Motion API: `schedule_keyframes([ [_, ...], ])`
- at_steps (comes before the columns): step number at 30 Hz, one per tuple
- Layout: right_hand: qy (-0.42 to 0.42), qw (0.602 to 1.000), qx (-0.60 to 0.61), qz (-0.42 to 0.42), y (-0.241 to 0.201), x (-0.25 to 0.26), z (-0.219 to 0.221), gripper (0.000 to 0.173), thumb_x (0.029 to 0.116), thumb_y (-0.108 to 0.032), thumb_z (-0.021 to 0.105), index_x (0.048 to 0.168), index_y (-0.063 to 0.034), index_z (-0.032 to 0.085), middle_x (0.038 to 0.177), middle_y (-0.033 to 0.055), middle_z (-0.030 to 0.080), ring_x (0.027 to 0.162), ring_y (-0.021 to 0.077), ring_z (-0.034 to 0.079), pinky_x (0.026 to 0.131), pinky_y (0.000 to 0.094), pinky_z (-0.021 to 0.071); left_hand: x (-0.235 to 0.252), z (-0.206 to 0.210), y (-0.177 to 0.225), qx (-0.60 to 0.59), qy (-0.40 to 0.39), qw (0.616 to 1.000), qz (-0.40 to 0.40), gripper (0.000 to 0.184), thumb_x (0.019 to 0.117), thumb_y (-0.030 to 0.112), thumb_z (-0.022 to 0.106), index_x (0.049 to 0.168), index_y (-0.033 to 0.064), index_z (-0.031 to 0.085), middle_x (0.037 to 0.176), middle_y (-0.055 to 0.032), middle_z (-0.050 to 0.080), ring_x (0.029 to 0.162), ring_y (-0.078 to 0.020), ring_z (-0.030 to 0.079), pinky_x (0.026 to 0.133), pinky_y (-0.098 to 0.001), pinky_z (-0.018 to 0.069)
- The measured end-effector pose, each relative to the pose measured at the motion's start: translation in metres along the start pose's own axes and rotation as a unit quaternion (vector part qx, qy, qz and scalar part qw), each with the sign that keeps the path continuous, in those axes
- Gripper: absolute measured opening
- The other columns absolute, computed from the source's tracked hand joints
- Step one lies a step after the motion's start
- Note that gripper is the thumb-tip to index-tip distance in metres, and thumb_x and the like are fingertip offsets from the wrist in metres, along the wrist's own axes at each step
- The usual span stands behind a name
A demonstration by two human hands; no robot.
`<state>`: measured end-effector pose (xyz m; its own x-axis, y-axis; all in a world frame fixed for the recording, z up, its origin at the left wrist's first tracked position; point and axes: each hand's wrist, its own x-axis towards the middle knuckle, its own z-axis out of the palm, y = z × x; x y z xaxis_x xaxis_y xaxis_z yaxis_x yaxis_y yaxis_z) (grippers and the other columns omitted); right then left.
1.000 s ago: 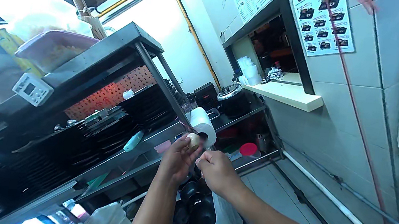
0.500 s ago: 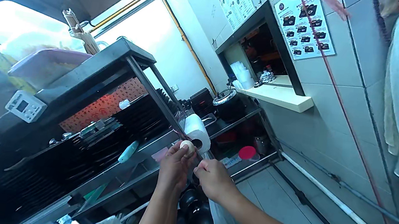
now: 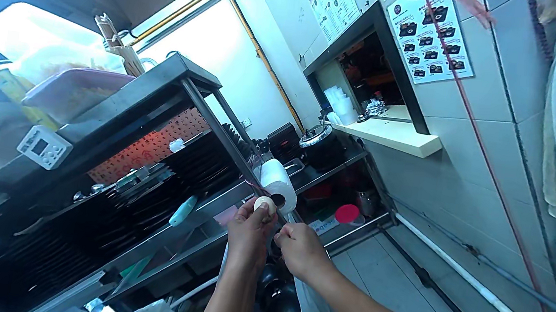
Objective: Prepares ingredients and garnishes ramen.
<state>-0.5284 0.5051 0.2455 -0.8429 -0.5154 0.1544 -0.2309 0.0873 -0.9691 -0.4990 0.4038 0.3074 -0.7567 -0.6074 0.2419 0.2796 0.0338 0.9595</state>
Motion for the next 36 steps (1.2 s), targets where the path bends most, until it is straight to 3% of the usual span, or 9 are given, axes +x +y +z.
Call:
schedule_keyframes([
  [13, 0.014, 0.999, -0.049, -0.004, -0.004, -0.007, -0.002, 0.033, 0.105, -0.03, 0.046, 0.093, -0.008, 0.067, 0.087, 0.0092, 0.064, 0.087, 0.0248, 0.064, 0.078, 0.049, 0.0507, 0.0, 0.003, 0.017, -0.039, -0.02, 0.995, -0.093, 0.029, 0.1065, 0.017, 0.053, 0.129, -0.0012, 0.052, 0.103, -0.0204, 0.067, 0.083, -0.028, 0.071, 0.074, -0.0398, 0.0617],
  [16, 0.02, 0.997, -0.079, -0.002, -0.009, -0.011, -0.002, 0.033, 0.1054, -0.03, 0.045, 0.098, -0.0082, 0.069, 0.093, 0.01, 0.067, 0.094, 0.0255, 0.066, 0.084, 0.0499, 0.0518, 0.002, 0.005, 0.013, -0.014, -0.024, 0.996, -0.08, 0.032, 0.0965, 0.005, 0.066, 0.125, -0.0018, 0.054, 0.092, -0.0172, 0.066, 0.075, -0.0242, 0.069, 0.07, -0.0371, 0.062],
  [19, 0.028, 0.996, -0.087, -0.005, -0.009, -0.011, 0.0, 0.033, 0.1052, -0.029, 0.045, 0.098, -0.0077, 0.069, 0.093, 0.0105, 0.067, 0.094, 0.0258, 0.066, 0.084, 0.0502, 0.0519, 0.003, 0.006, 0.008, -0.004, -0.008, 0.998, -0.062, 0.042, 0.0898, -0.008, 0.068, 0.128, -0.0029, 0.051, 0.09, -0.0179, 0.065, 0.069, -0.0239, 0.069, 0.066, -0.0357, 0.0623],
  [23, 0.03, 0.995, -0.092, 0.0, -0.01, -0.013, -0.003, 0.033, 0.1063, -0.029, 0.045, 0.096, -0.0086, 0.069, 0.091, 0.0095, 0.066, 0.092, 0.0248, 0.065, 0.082, 0.0486, 0.0513, 0.005, 0.0, 0.001, -0.103, 0.003, 0.993, -0.055, 0.025, 0.0944, -0.009, 0.056, 0.118, -0.0017, 0.053, 0.089, -0.0152, 0.065, 0.071, -0.0228, 0.069, 0.068, -0.0363, 0.0629],
  [27, 0.034, 0.995, -0.093, 0.006, -0.012, -0.016, -0.003, 0.032, 0.1068, -0.029, 0.049, 0.096, -0.0088, 0.071, 0.088, 0.0105, 0.068, 0.091, 0.0267, 0.066, 0.081, 0.051, 0.052, 0.006, -0.007, -0.002, -0.236, -0.001, 0.971, -0.05, 0.014, 0.1004, 0.001, 0.05, 0.113, 0.0036, 0.053, 0.095, -0.0114, 0.064, 0.085, -0.0228, 0.07, 0.082, -0.0387, 0.062],
  [30, 0.045, 0.998, -0.042, -0.011, -0.003, -0.009, 0.001, 0.03, 0.1053, -0.028, 0.053, 0.096, -0.0063, 0.072, 0.083, 0.013, 0.068, 0.079, 0.0293, 0.067, 0.073, 0.0532, 0.054, 0.003, -0.01, 0.001, -0.221, 0.013, 0.974, -0.039, 0.008, 0.1007, 0.003, 0.049, 0.107, 0.006, 0.053, 0.09, -0.0082, 0.063, 0.084, -0.0201, 0.07, 0.082, -0.036, 0.0612],
  [32, 0.055, 0.998, 0.02, -0.023, 0.007, -0.009, 0.0, 0.03, 0.1055, -0.028, 0.055, 0.109, -0.0028, 0.072, 0.091, 0.0153, 0.07, 0.079, 0.0292, 0.069, 0.074, 0.0523, 0.0575, -0.009, -0.018, 0.004, -0.147, 0.012, 0.988, -0.035, 0.005, 0.1, 0.004, 0.051, 0.104, 0.0056, 0.054, 0.085, -0.0069, 0.063, 0.077, -0.0166, 0.068, 0.077, -0.0317, 0.0613],
  [34, 0.074, 0.996, 0.049, -0.018, 0.017, -0.022, -0.002, 0.041, 0.1041, -0.032, 0.06, 0.13, -0.0008, 0.063, 0.112, 0.0189, 0.07, 0.093, 0.0307, 0.07, 0.084, 0.0534, 0.0579, -0.028, -0.037, 0.002, -0.054, -0.019, 0.998, -0.012, 0.007, 0.0993, 0.003, 0.055, 0.106, 0.0063, 0.055, 0.081, -0.0052, 0.066, 0.07, -0.0137, 0.068, 0.069, -0.0286, 0.0606],
  [36, 0.089, 0.994, 0.063, -0.009, 0.032, -0.053, 0.003, 0.058, 0.1027, -0.036, 0.062, 0.149, -0.002, 0.049, 0.127, 0.0164, 0.066, 0.106, 0.0265, 0.069, 0.093, 0.0484, 0.0575, -0.06, -0.067, -0.003, 0.034, -0.075, 0.997, 0.003, 0.03, 0.0978, 0.001, 0.061, 0.126, 0.0046, 0.052, 0.095, -0.0077, 0.068, 0.077, -0.0157, 0.069, 0.071, -0.0294, 0.0617],
])
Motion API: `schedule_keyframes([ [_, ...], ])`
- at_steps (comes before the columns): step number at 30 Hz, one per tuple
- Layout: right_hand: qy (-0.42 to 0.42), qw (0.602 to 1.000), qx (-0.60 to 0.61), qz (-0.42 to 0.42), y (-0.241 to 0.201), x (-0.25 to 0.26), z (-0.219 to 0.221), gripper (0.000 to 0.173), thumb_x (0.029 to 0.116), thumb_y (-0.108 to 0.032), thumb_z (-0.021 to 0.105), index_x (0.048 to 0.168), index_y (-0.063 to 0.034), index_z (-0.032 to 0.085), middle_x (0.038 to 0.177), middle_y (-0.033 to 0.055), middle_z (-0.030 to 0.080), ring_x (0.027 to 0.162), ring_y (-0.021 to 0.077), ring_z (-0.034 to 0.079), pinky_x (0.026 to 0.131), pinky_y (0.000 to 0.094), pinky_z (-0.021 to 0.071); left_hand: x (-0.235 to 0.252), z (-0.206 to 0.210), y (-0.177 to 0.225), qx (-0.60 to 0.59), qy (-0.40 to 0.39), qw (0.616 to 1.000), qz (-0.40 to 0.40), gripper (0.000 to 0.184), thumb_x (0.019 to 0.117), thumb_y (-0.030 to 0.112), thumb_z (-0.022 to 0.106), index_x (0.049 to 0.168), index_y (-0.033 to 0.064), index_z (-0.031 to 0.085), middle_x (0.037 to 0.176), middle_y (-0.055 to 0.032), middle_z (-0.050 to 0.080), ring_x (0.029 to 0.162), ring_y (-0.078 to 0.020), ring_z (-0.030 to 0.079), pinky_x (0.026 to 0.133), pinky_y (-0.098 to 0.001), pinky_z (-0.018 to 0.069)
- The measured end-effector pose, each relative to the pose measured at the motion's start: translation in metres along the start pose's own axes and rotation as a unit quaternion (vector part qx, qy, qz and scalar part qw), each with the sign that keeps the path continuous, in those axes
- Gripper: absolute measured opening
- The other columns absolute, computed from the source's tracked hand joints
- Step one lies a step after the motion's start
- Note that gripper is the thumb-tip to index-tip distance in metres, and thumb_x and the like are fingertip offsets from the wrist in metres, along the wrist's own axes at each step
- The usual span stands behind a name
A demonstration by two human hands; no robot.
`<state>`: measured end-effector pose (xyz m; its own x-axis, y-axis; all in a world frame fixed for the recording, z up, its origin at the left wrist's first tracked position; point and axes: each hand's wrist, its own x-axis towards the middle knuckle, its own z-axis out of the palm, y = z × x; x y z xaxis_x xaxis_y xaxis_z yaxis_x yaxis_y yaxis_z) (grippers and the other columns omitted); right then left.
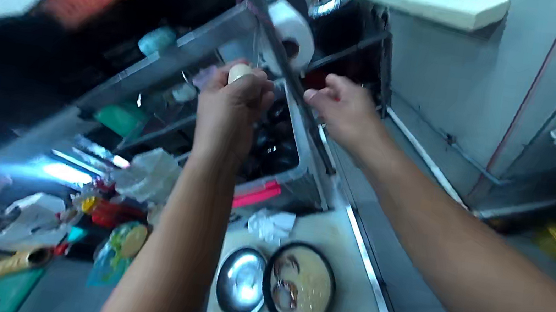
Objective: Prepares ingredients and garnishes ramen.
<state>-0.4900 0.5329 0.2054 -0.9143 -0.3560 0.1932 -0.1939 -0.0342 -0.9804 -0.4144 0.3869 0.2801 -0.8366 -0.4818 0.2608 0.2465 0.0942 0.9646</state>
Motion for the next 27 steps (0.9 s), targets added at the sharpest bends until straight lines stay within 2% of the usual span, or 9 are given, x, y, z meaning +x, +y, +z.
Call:
schedule_keyframes([
  [1, 0.008, 1.0, 0.006, -0.007, 0.01, -0.023, 0.002, 0.056, 0.1025, -0.034, 0.062, 0.148, -0.0031, 0.051, 0.123, 0.0129, 0.067, 0.101, 0.0216, 0.069, 0.088, 0.0425, 0.0586, -0.022, -0.014, -0.007, 0.059, -0.029, 0.998, 0.0, 0.039, 0.0956, 0.0, 0.064, 0.132, 0.0042, 0.051, 0.101, -0.0085, 0.069, 0.081, -0.0164, 0.071, 0.072, -0.0301, 0.0629],
  [3, -0.006, 0.999, 0.023, -0.023, 0.036, -0.078, 0.012, 0.035, 0.102, -0.026, 0.062, 0.129, -0.0035, 0.065, 0.102, 0.0088, 0.07, 0.081, 0.0168, 0.068, 0.071, 0.0372, 0.06, -0.07, -0.046, -0.034, 0.185, -0.092, 0.978, -0.015, 0.048, 0.0899, 0.006, 0.071, 0.135, 0.0049, 0.054, 0.109, -0.0084, 0.071, 0.084, -0.0195, 0.072, 0.073, -0.0355, 0.0649],
  [5, -0.076, 0.994, 0.064, 0.037, 0.068, -0.132, 0.03, 0.024, 0.1024, -0.021, 0.061, 0.119, -0.0057, 0.069, 0.092, 0.0056, 0.07, 0.07, 0.0154, 0.066, 0.063, 0.0345, 0.0595, -0.116, -0.073, -0.073, 0.277, -0.123, 0.95, -0.074, 0.048, 0.0862, 0.011, 0.077, 0.131, 0.0091, 0.061, 0.104, -0.0064, 0.073, 0.079, -0.0198, 0.072, 0.068, -0.0384, 0.0645],
  [7, -0.129, 0.973, 0.109, 0.16, 0.098, -0.17, 0.05, 0.023, 0.1026, -0.02, 0.06, 0.119, -0.006, 0.069, 0.095, 0.006, 0.073, 0.073, 0.0162, 0.07, 0.068, 0.0337, 0.0618, -0.154, -0.095, -0.116, 0.327, -0.137, 0.921, -0.16, 0.046, 0.0841, 0.019, 0.081, 0.127, 0.0151, 0.065, 0.098, -0.0027, 0.073, 0.077, -0.0169, 0.07, 0.066, -0.0382, 0.0622],
  [9, -0.133, 0.944, 0.135, 0.268, 0.12, -0.192, 0.069, 0.025, 0.1035, -0.018, 0.059, 0.122, -0.0032, 0.067, 0.1, 0.0084, 0.074, 0.079, 0.0179, 0.072, 0.073, 0.0345, 0.0624, -0.18, -0.109, -0.152, 0.339, -0.152, 0.899, -0.233, 0.049, 0.0842, 0.026, 0.08, 0.129, 0.0157, 0.064, 0.1, -0.002, 0.072, 0.083, -0.0142, 0.07, 0.074, -0.0386, 0.0614],
  [11, -0.108, 0.93, 0.137, 0.324, 0.135, -0.208, 0.083, 0.027, 0.103, -0.017, 0.059, 0.124, -0.0008, 0.066, 0.102, 0.0106, 0.073, 0.085, 0.0193, 0.073, 0.077, 0.0367, 0.0631, -0.199, -0.117, -0.175, 0.321, -0.177, 0.893, -0.261, 0.052, 0.0859, 0.027, 0.077, 0.134, 0.0131, 0.061, 0.109, -0.0022, 0.072, 0.094, -0.0119, 0.071, 0.085, -0.0367, 0.0618],
  [16, -0.028, 0.936, 0.102, 0.335, 0.147, -0.228, 0.104, 0.024, 0.098, -0.011, 0.066, 0.118, 0.001, 0.069, 0.1, 0.0119, 0.073, 0.084, 0.021, 0.074, 0.076, 0.0369, 0.0645, -0.22, -0.138, -0.199, 0.253, -0.226, 0.905, -0.258, 0.056, 0.088, 0.023, 0.075, 0.139, 0.008, 0.058, 0.129, -0.0056, 0.066, 0.111, -0.0121, 0.068, 0.096, -0.0334, 0.0595],
  [21, 0.025, 0.938, 0.057, 0.342, 0.148, -0.235, 0.124, 0.024, 0.0936, -0.008, 0.071, 0.116, 0.0014, 0.069, 0.101, 0.0129, 0.074, 0.086, 0.0222, 0.075, 0.078, 0.038, 0.0656, -0.213, -0.158, -0.205, 0.21, -0.256, 0.913, -0.237, 0.048, 0.092, 0.02, 0.072, 0.137, 0.0076, 0.059, 0.122, -0.0027, 0.071, 0.103, -0.0104, 0.072, 0.092, -0.0317, 0.0621],
  [27, 0.079, 0.936, 0.056, 0.338, 0.15, -0.239, 0.14, 0.024, 0.0915, -0.007, 0.074, 0.113, 0.002, 0.07, 0.099, 0.0136, 0.074, 0.085, 0.0237, 0.075, 0.076, 0.0387, 0.0656, -0.203, -0.168, -0.211, 0.278, -0.307, 0.894, -0.173, 0.043, 0.0965, 0.026, 0.065, 0.136, 0.0093, 0.061, 0.12, -0.0026, 0.072, 0.105, -0.0088, 0.07, 0.096, -0.0316, 0.0595],
])
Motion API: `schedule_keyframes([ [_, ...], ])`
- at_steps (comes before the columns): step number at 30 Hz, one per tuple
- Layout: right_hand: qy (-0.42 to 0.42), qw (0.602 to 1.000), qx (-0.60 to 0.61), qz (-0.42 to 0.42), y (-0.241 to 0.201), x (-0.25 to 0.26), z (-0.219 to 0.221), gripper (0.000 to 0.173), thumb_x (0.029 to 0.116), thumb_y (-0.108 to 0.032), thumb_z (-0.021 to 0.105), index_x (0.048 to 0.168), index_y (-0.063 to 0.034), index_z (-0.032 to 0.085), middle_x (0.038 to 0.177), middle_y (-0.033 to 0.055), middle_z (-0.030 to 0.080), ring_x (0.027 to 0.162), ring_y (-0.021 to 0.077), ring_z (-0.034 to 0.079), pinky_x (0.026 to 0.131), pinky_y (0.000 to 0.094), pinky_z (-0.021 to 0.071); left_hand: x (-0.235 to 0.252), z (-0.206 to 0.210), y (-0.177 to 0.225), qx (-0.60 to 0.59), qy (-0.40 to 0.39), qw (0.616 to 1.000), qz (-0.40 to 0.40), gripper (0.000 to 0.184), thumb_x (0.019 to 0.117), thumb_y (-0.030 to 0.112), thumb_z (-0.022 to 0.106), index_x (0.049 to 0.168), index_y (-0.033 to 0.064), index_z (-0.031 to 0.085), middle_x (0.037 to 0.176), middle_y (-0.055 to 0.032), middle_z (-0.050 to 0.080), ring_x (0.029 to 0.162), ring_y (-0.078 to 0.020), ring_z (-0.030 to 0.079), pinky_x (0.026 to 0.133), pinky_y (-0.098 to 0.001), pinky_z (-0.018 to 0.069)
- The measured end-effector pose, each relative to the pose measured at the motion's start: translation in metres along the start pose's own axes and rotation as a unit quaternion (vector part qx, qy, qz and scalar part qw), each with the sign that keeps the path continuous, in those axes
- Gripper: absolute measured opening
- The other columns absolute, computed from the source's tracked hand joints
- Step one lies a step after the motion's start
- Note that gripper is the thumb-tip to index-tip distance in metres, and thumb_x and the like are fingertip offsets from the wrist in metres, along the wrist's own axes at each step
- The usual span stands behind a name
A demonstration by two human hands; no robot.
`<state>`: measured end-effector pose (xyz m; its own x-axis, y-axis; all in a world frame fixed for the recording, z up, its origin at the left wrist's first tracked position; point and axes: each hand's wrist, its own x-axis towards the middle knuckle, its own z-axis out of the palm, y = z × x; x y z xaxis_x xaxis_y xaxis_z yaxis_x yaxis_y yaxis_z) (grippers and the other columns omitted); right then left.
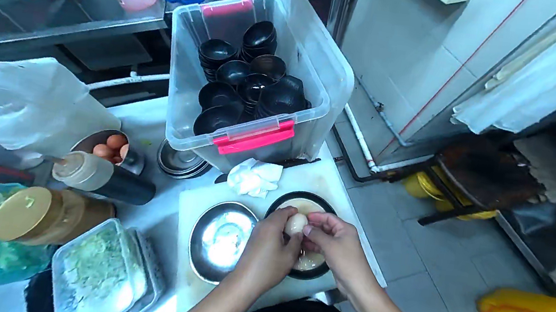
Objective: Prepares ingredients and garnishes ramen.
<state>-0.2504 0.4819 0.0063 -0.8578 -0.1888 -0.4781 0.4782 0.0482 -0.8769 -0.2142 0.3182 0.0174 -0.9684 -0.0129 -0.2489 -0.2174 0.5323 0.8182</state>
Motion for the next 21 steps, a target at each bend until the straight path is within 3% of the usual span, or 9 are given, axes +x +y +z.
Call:
schedule_keyframes([
  [11, 0.06, 0.998, 0.008, 0.007, -0.002, 0.002, 0.008, 0.024, 0.0893, 0.002, 0.069, 0.113, 0.0031, 0.068, 0.101, 0.0146, 0.073, 0.084, 0.0234, 0.074, 0.075, 0.0388, 0.0659, 0.015, -0.008, 0.005, 0.107, -0.033, 0.993, 0.026, 0.042, 0.1018, 0.03, 0.054, 0.138, 0.0103, 0.061, 0.114, -0.0064, 0.073, 0.101, -0.0173, 0.07, 0.095, -0.0409, 0.0562],
  [14, 0.077, 0.997, -0.004, 0.001, -0.002, 0.007, 0.007, 0.024, 0.0882, 0.004, 0.068, 0.112, 0.0021, 0.069, 0.1, 0.0134, 0.073, 0.083, 0.0223, 0.075, 0.075, 0.0385, 0.0664, 0.025, -0.008, 0.011, 0.129, -0.046, 0.99, 0.018, 0.045, 0.1023, 0.032, 0.054, 0.143, 0.0129, 0.057, 0.12, -0.0067, 0.072, 0.11, -0.0202, 0.069, 0.101, -0.0454, 0.0529],
  [17, 0.091, 0.995, -0.038, -0.012, -0.001, 0.012, 0.002, 0.024, 0.0876, 0.002, 0.069, 0.111, -0.0008, 0.07, 0.1, 0.0111, 0.074, 0.084, 0.0204, 0.075, 0.075, 0.0376, 0.0658, 0.033, -0.007, 0.016, 0.131, -0.047, 0.99, 0.028, 0.038, 0.1021, 0.029, 0.055, 0.135, 0.012, 0.063, 0.129, -0.0049, 0.067, 0.115, -0.0181, 0.065, 0.103, -0.043, 0.0519],
  [21, 0.104, 0.99, -0.088, -0.026, -0.001, 0.019, -0.003, 0.025, 0.0875, 0.0, 0.068, 0.112, -0.0029, 0.07, 0.102, 0.0089, 0.075, 0.085, 0.0183, 0.075, 0.076, 0.0381, 0.0658, 0.042, -0.004, 0.013, 0.135, -0.025, 0.99, 0.044, 0.035, 0.1013, 0.028, 0.056, 0.131, 0.0115, 0.064, 0.125, -0.0038, 0.067, 0.103, -0.0159, 0.068, 0.094, -0.0399, 0.0562],
])
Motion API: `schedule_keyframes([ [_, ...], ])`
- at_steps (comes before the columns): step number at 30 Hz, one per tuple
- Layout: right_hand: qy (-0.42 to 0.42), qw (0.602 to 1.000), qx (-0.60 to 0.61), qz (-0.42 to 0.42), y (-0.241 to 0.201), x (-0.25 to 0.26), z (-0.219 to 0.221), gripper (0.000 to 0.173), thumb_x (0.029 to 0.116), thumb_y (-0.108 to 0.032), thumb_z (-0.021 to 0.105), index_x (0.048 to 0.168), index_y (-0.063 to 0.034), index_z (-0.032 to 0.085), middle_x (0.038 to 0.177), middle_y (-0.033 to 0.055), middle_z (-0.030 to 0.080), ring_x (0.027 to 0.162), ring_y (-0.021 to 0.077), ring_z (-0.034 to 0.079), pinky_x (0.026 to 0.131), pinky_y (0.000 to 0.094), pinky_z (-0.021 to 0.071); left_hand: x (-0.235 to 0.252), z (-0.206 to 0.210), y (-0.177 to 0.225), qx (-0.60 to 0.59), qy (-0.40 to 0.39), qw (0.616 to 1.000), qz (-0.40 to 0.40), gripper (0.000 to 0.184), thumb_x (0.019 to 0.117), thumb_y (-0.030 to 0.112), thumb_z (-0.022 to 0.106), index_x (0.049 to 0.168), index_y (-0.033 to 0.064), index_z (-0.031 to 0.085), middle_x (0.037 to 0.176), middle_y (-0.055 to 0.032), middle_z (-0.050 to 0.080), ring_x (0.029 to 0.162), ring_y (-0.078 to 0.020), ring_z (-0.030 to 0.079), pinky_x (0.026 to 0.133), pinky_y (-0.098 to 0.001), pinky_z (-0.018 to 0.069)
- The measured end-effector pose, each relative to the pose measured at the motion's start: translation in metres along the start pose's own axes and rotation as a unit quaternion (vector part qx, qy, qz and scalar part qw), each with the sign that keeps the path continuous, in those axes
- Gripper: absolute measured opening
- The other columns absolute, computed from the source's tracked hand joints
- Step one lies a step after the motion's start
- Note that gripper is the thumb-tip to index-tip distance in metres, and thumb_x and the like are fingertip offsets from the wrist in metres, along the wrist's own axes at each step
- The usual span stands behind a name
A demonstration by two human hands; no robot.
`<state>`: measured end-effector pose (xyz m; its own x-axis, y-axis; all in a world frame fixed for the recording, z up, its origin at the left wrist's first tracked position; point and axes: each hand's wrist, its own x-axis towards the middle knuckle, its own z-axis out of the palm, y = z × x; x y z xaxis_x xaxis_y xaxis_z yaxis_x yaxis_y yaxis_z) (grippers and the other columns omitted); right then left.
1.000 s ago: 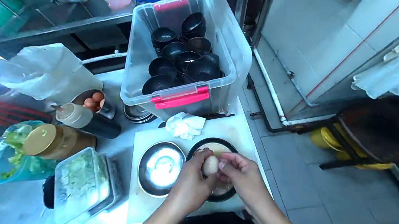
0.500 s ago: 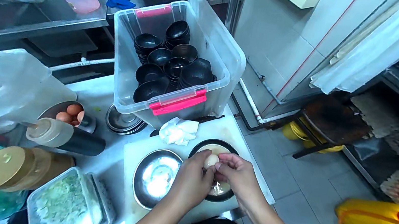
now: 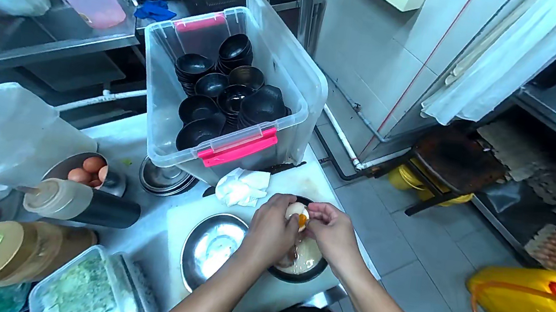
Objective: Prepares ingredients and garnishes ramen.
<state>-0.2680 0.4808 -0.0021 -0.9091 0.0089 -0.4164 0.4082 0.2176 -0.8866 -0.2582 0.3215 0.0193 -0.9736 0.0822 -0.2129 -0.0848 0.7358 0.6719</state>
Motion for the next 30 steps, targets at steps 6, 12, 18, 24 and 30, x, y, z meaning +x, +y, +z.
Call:
schedule_keyframes([
  [6, 0.013, 0.993, -0.11, -0.044, -0.006, 0.006, 0.0, 0.028, 0.0885, -0.004, 0.067, 0.116, -0.0056, 0.071, 0.102, 0.0057, 0.075, 0.085, 0.0142, 0.073, 0.079, 0.0366, 0.062, 0.011, 0.003, -0.001, 0.02, 0.009, 1.0, 0.005, 0.039, 0.1019, 0.028, 0.055, 0.136, 0.0097, 0.06, 0.122, -0.0072, 0.068, 0.1, -0.0179, 0.069, 0.092, -0.0407, 0.0567],
  [12, 0.039, 0.961, -0.247, -0.12, -0.005, 0.006, -0.001, 0.028, 0.0924, -0.008, 0.064, 0.12, -0.0068, 0.071, 0.102, 0.0047, 0.073, 0.084, 0.0151, 0.07, 0.081, 0.0377, 0.0604, 0.015, 0.004, 0.002, 0.086, 0.006, 0.996, 0.001, 0.041, 0.1034, 0.029, 0.052, 0.139, 0.0109, 0.058, 0.116, -0.0072, 0.071, 0.097, -0.0214, 0.07, 0.09, -0.0445, 0.0572],
  [18, 0.091, 0.922, -0.328, -0.187, -0.007, 0.003, -0.037, 0.029, 0.0914, -0.01, 0.066, 0.119, -0.0068, 0.073, 0.1, 0.0097, 0.07, 0.077, 0.0229, 0.067, 0.071, 0.0457, 0.059, 0.001, -0.019, -0.008, 0.269, 0.164, 0.949, 0.026, 0.032, 0.1003, 0.021, 0.057, 0.129, 0.0135, 0.069, 0.11, -0.0102, 0.074, 0.081, -0.0322, 0.073, 0.064, -0.0542, 0.0583],
  [24, 0.123, 0.933, -0.277, -0.194, 0.007, 0.003, -0.065, 0.024, 0.0902, -0.013, 0.066, 0.113, -0.0099, 0.074, 0.093, 0.0021, 0.068, 0.074, 0.0146, 0.064, 0.067, 0.0389, 0.0572, -0.012, -0.038, -0.041, 0.166, 0.228, 0.959, 0.017, 0.025, 0.0981, 0.018, 0.057, 0.116, 0.0102, 0.072, 0.097, -0.0051, 0.07, 0.065, -0.0206, 0.063, 0.058, -0.046, 0.0543],
  [30, 0.103, 0.94, -0.248, -0.211, 0.024, -0.002, -0.066, 0.024, 0.0907, -0.021, 0.061, 0.109, -0.0143, 0.076, 0.093, -0.0029, 0.066, 0.072, 0.0074, 0.061, 0.063, 0.0289, 0.0544, -0.046, -0.029, -0.062, 0.091, 0.24, 0.966, 0.017, 0.025, 0.0977, 0.026, 0.057, 0.111, 0.0131, 0.074, 0.096, 0.002, 0.07, 0.063, -0.0075, 0.06, 0.058, -0.031, 0.0553],
])
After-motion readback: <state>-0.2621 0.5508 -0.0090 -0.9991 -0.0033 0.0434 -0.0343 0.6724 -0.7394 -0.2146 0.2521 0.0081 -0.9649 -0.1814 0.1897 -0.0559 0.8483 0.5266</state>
